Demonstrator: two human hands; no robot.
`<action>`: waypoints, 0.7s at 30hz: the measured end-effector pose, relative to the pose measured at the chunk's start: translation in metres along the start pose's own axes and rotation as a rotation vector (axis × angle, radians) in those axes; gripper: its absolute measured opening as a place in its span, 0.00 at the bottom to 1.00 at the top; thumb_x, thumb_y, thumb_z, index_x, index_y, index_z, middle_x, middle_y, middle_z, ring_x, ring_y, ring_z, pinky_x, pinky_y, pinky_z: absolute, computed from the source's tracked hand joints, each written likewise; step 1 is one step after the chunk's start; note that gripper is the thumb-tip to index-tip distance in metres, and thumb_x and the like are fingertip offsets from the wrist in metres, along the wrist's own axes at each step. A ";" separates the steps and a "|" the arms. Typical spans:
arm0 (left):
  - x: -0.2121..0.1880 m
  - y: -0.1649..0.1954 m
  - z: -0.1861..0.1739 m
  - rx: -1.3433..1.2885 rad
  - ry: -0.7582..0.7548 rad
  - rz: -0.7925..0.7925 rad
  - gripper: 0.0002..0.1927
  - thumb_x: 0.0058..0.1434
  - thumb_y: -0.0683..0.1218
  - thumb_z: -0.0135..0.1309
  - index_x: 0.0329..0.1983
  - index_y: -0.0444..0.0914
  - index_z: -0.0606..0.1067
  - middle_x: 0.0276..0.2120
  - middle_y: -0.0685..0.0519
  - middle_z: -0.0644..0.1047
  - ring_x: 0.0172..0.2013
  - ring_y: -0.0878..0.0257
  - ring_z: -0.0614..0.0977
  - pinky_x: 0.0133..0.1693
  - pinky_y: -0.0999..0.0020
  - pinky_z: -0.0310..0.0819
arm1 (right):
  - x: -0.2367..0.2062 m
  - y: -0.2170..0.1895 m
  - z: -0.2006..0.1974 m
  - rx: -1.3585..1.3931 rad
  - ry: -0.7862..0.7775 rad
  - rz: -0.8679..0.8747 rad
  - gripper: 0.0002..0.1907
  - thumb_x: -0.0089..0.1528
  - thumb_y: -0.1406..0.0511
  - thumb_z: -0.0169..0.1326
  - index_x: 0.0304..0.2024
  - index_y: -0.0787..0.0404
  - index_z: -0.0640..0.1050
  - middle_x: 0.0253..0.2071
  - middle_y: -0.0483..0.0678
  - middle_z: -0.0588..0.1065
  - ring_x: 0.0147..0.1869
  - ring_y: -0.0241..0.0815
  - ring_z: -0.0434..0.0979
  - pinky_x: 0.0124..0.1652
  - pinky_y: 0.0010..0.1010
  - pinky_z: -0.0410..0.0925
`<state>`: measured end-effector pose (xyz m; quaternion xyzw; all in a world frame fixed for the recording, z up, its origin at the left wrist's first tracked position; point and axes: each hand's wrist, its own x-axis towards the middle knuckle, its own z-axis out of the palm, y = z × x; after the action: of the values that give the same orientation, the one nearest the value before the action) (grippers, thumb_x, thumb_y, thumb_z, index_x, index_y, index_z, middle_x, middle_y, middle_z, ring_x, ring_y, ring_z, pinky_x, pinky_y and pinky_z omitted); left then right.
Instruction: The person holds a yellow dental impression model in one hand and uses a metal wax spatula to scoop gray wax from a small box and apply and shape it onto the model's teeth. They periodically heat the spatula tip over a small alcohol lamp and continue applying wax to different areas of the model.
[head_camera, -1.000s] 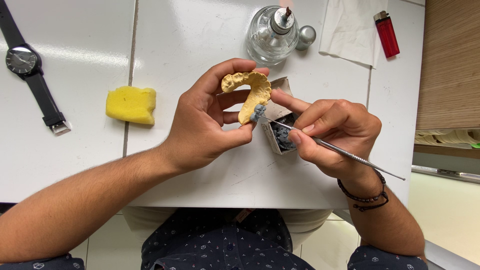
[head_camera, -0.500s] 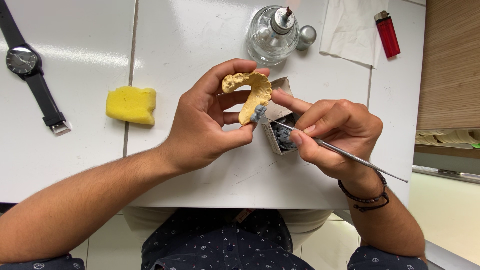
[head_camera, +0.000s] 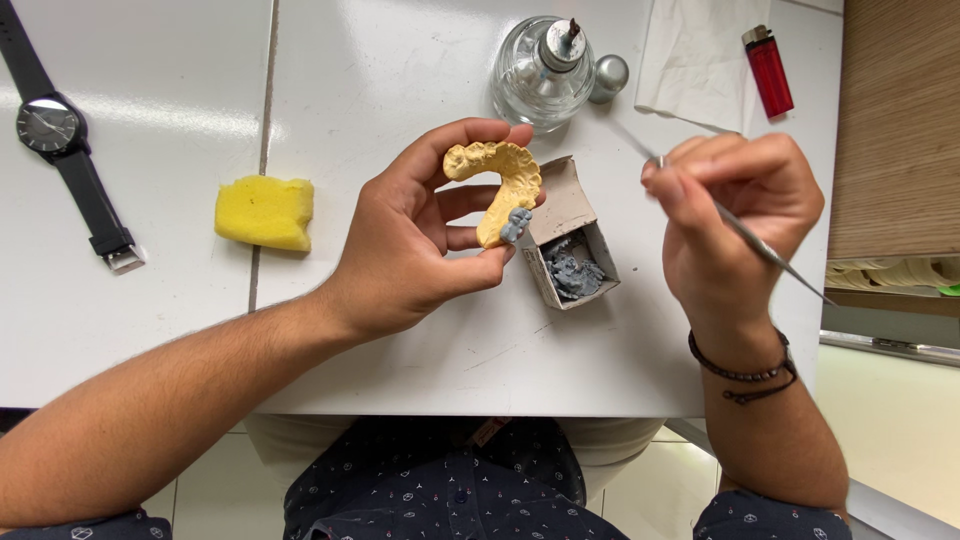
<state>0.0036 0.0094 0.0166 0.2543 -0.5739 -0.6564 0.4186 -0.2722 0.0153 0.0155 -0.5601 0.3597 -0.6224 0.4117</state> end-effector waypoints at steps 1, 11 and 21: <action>0.001 0.000 0.000 0.005 0.005 -0.006 0.38 0.61 0.31 0.56 0.73 0.38 0.57 0.73 0.46 0.65 0.70 0.53 0.75 0.64 0.60 0.80 | 0.004 0.004 -0.001 -0.044 0.014 -0.006 0.08 0.67 0.76 0.61 0.42 0.65 0.74 0.38 0.52 0.79 0.40 0.39 0.81 0.46 0.29 0.76; 0.008 0.003 0.000 0.126 0.162 -0.022 0.37 0.59 0.33 0.61 0.71 0.38 0.62 0.64 0.45 0.70 0.59 0.56 0.80 0.56 0.66 0.87 | 0.033 0.036 0.000 -0.244 0.009 -0.030 0.07 0.72 0.75 0.62 0.48 0.69 0.75 0.41 0.53 0.79 0.41 0.35 0.79 0.42 0.20 0.73; 0.016 0.009 -0.009 -0.070 -0.029 -0.053 0.36 0.59 0.30 0.57 0.70 0.34 0.60 0.68 0.45 0.68 0.62 0.53 0.80 0.62 0.65 0.84 | 0.028 0.064 0.017 -0.290 0.060 -0.250 0.08 0.74 0.78 0.58 0.48 0.69 0.71 0.47 0.53 0.76 0.47 0.35 0.78 0.49 0.22 0.74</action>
<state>0.0051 -0.0088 0.0258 0.2450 -0.5495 -0.6906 0.4015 -0.2495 -0.0356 -0.0300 -0.6350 0.3856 -0.6267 0.2351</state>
